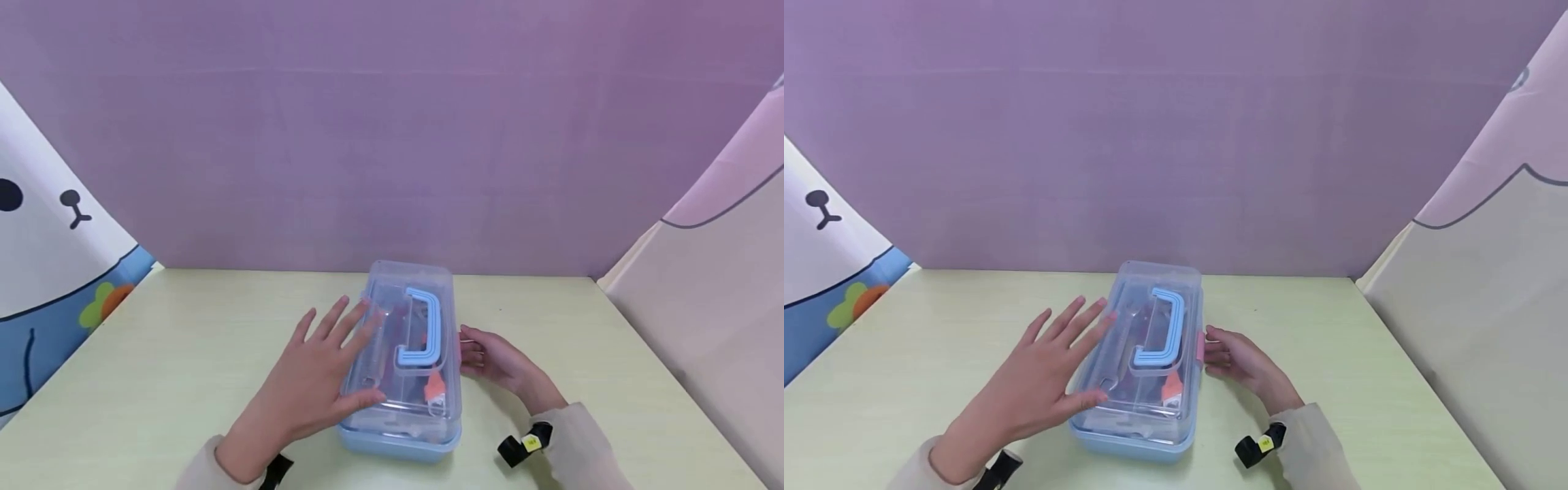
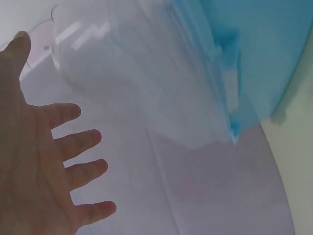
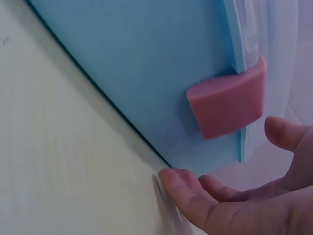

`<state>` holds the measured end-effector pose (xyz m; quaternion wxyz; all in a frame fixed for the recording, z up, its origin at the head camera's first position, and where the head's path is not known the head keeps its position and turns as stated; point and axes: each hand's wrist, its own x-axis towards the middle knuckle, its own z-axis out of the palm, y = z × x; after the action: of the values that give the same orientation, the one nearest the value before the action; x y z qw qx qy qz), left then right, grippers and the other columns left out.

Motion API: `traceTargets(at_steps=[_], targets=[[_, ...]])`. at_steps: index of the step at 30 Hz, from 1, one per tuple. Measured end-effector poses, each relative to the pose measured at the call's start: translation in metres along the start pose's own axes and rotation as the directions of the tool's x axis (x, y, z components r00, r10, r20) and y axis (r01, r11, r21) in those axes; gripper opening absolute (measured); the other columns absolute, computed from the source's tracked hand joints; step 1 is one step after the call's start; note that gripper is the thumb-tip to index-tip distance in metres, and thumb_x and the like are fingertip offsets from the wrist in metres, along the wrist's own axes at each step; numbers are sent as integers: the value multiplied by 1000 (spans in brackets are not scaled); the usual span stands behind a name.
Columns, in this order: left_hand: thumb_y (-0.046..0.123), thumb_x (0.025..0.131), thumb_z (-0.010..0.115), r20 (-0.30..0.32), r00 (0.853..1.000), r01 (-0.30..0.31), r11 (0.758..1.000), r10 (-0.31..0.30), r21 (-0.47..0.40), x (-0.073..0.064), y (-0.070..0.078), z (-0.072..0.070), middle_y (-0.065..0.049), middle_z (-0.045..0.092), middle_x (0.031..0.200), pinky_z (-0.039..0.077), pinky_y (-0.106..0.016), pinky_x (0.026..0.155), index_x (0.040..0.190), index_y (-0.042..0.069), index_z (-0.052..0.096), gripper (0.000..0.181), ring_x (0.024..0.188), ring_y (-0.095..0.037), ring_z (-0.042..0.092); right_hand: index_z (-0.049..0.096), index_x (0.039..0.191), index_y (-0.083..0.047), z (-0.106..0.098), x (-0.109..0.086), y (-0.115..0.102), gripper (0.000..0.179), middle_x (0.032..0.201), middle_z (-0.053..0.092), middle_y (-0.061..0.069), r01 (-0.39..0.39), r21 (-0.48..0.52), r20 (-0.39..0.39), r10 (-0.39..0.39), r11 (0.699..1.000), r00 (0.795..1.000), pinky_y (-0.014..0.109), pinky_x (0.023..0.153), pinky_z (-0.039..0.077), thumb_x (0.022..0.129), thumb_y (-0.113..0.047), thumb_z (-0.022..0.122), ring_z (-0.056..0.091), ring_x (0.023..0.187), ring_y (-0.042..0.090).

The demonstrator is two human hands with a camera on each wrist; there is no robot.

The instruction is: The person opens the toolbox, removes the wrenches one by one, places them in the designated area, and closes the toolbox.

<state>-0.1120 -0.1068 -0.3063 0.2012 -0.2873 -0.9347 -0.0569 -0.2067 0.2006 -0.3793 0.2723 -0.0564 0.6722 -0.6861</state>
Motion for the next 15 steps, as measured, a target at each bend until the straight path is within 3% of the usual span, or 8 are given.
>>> traceTargets(at_steps=[8,15], targets=[[76,75,54,27,997,-70,997,71,-33,-2,21,10,-3,28,157,32,-61,110,150,23,31,95,144,-31,28,62,97,-18,4,0,7,29,91,63,-3,-4,58,34,3,998,999,27,85,55,102,-38,41,60,88,13],[80,77,47,98,991,-91,996,93,-23,-5,29,17,-2,26,158,32,-60,110,151,25,27,95,145,-30,24,62,96,-18,8,0,7,27,90,64,-3,-6,83,62,1,997,998,27,83,55,102,-36,42,60,86,12]])
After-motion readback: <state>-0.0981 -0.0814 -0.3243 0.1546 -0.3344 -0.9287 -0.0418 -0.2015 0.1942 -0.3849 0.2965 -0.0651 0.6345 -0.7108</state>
